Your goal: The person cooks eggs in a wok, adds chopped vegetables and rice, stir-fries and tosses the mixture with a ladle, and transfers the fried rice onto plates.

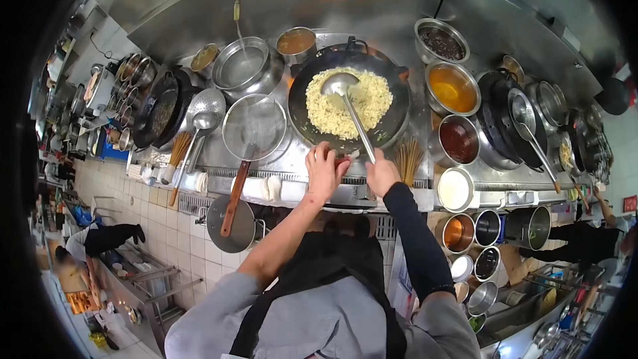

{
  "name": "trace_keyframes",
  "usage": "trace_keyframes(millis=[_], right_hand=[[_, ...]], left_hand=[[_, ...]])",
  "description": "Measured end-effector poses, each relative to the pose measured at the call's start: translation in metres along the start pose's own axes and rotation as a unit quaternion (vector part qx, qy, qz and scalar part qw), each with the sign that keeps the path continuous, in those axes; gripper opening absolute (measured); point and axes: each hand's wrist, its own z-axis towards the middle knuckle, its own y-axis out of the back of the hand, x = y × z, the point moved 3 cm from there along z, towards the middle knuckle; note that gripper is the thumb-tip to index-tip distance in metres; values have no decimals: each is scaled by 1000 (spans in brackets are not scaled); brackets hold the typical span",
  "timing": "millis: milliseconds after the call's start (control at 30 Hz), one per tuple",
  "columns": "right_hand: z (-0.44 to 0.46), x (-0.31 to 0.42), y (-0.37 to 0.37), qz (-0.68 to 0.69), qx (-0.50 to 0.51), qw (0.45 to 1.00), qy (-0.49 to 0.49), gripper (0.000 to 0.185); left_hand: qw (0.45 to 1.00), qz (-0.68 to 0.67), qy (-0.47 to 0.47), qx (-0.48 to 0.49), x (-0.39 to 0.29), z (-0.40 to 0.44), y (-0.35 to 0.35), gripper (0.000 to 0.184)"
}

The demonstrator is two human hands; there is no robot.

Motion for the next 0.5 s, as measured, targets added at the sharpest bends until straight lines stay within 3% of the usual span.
trace_keyframes(millis=[33,67,133,200,300,333,433,467,500], right_hand=[[8,13,-4,89,-15,995,34,45],[11,24,-9,210,47,976,-11,46],[17,45,-15,427,130,891,-80,38],[18,33,-31,468,214,850,-116,29],[-39,-13,-30,429,238,867,-93,26],[-63,-43,-26,369,243,894,-79,40],[-125,-155,11,122,108,987,15,51],[-134,-187,38,99,145,982,-69,53],[-134,-219,62,36,117,992,-41,53]], left_hand=[[999,-39,34,14,11,-2,-13,36],[994,-78,69,33,20,-10,-25,36],[992,-91,78,34,20,-13,-27,36],[991,-99,89,28,20,-18,-29,36],[986,-120,119,11,16,-19,-30,37],[985,-118,125,12,17,-20,-30,37],[984,-109,140,14,18,-20,-32,38],[987,-101,123,26,18,-18,-30,38],[989,-93,106,36,18,-15,-27,38]])
